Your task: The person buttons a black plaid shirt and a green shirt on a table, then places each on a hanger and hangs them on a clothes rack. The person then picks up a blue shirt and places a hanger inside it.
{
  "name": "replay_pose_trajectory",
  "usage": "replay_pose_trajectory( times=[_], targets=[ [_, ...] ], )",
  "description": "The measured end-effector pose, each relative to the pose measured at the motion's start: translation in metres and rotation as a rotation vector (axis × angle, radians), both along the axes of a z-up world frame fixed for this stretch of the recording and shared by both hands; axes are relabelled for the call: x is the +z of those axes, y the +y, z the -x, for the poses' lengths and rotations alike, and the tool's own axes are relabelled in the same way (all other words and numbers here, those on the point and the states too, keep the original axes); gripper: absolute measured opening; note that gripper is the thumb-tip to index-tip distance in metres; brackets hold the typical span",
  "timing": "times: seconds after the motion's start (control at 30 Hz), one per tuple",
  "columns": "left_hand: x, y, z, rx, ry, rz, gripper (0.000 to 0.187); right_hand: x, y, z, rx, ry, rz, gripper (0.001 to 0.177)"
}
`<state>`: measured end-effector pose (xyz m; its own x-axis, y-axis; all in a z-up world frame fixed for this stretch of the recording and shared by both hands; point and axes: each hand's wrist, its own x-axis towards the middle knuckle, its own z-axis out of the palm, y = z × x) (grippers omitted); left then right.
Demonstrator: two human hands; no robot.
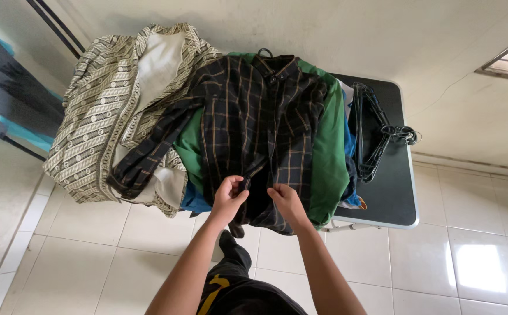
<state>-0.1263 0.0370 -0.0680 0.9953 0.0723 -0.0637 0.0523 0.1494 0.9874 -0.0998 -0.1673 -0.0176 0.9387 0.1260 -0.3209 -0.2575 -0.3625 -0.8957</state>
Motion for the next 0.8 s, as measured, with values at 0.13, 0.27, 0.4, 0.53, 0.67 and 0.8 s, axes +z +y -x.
replay_pose_trajectory(
  times=[0.13, 0.27, 0.4, 0.53, 0.67, 0.8],
  targets=[
    [0.014, -0.002, -0.002, 0.087, 0.018, -0.212, 0.043, 0.014, 0.006, -0.004, -0.024, 0.039, -0.031, 0.029],
    [0.021, -0.01, -0.011, 0.191, 0.074, -0.288, 0.028, 0.016, 0.013, -0.003, -0.1, 0.09, -0.133, 0.028],
    [0.024, -0.019, -0.015, 0.126, 0.008, -0.287, 0.017, 0.013, 0.021, -0.011, -0.153, 0.088, -0.226, 0.027],
    [0.027, -0.023, -0.024, 0.175, -0.138, -0.386, 0.016, 0.012, 0.031, -0.021, -0.133, 0.022, -0.133, 0.029],
    [0.023, -0.025, -0.019, 0.127, -0.006, -0.354, 0.018, 0.005, 0.035, -0.016, -0.121, -0.011, 0.047, 0.03],
    [0.021, -0.024, -0.02, 0.132, 0.135, -0.306, 0.021, -0.003, 0.037, -0.016, -0.125, -0.068, 0.103, 0.031]
  ],
)
